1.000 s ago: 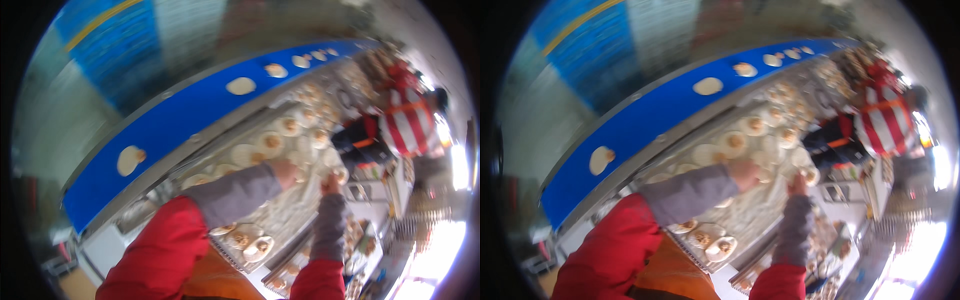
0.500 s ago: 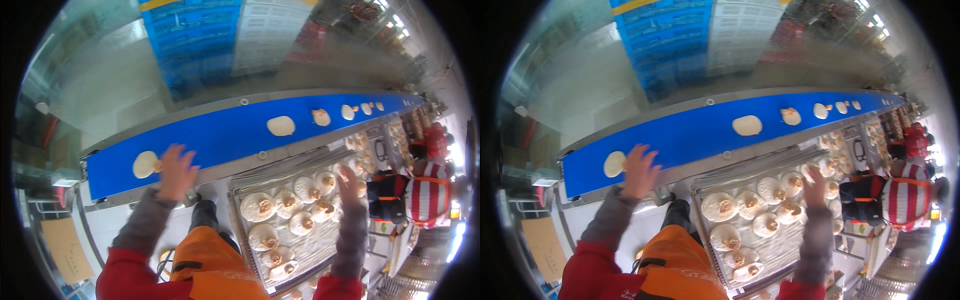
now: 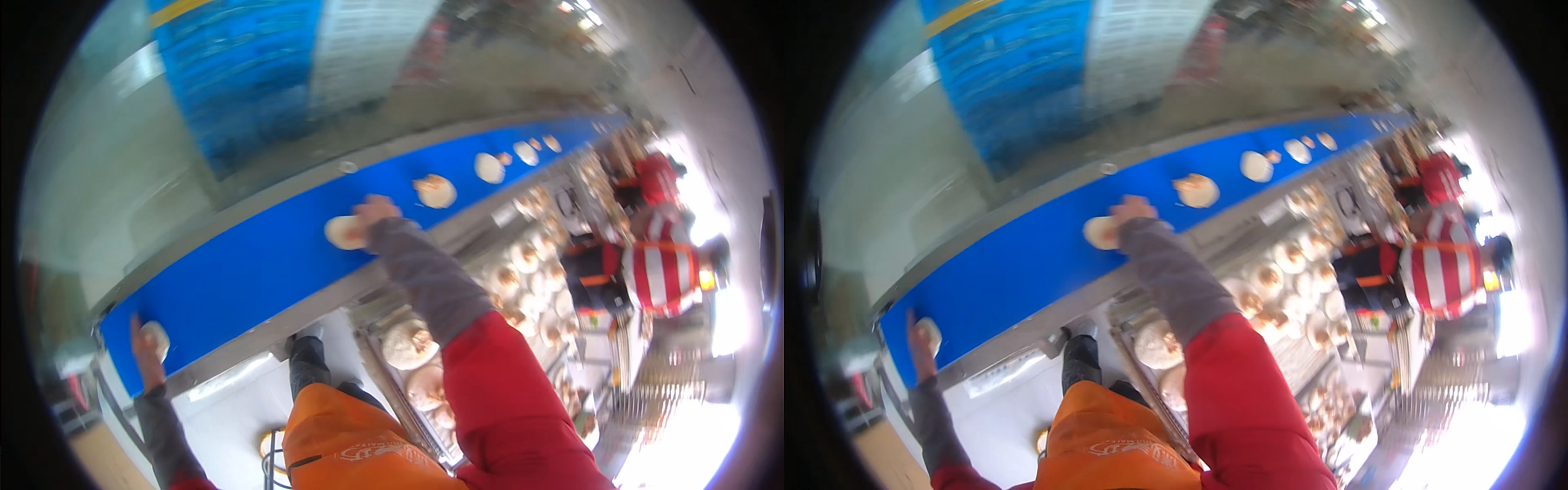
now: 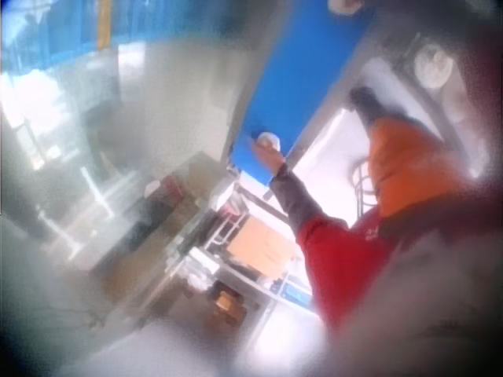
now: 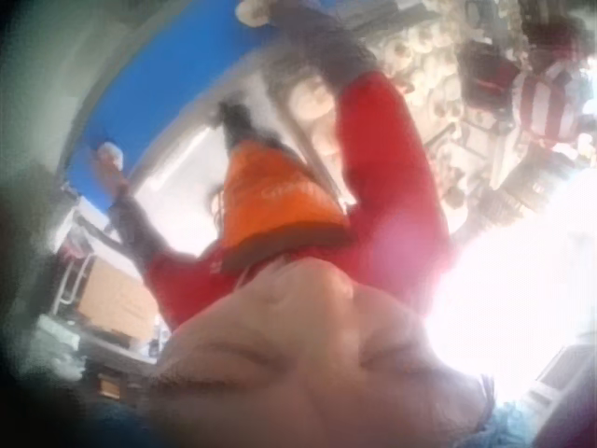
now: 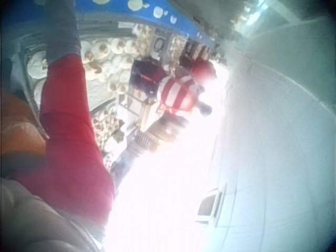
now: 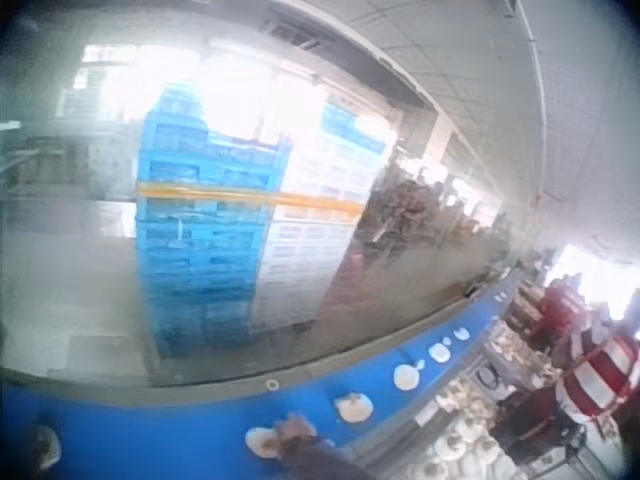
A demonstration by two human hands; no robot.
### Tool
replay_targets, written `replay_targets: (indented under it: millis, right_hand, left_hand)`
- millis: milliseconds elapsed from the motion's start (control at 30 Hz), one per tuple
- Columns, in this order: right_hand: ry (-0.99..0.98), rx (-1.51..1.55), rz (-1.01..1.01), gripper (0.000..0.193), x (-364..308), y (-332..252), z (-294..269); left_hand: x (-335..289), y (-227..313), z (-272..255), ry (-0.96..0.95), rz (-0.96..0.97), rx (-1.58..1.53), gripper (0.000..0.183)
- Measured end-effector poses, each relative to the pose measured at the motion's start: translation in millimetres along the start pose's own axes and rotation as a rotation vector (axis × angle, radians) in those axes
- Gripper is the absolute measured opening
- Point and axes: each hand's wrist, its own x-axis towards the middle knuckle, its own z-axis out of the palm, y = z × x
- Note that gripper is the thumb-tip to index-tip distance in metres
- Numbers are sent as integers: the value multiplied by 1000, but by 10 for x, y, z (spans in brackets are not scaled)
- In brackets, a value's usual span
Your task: The person repeatedly picks up small dough discs and filling portions, places the filling on the dough, and folds the dough to enclose it, forming buns. The finished buns are placed on metal trays on the table.
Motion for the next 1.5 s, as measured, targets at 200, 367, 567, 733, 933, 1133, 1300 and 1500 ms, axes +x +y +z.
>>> replay_targets:
  millis: [200,367,567,733,933,1133,1300,1500]
  right_hand:
    - [362,573,-235,34,-1273,170,81]
    - [438,1029,185,34,-3271,1559,413]
    - [643,1333,737,33,-4285,2911,1383]
    - [720,1213,710,41,-4336,3370,1915]
    - [554,608,948,55,-4406,3564,2184]
    - [667,454,899,42,-4369,3280,1398]
    - [592,930,165,35,-2853,2237,300]
    - [452,96,-304,52,-293,445,413]
  left_hand:
    - [-113,-1012,-336,-255,-356,286,60]
    - [229,-264,-715,-202,-564,-21,42]
    - [272,3291,-163,-738,-108,-926,52]
    - [-400,6244,695,-1534,142,-1271,49]
    - [-1233,7767,1999,-1191,847,-720,49]
    - [-1116,7445,1628,-434,1207,-350,49]
    - [321,5439,744,-393,425,-747,48]
    - [861,2791,740,109,84,107,32]
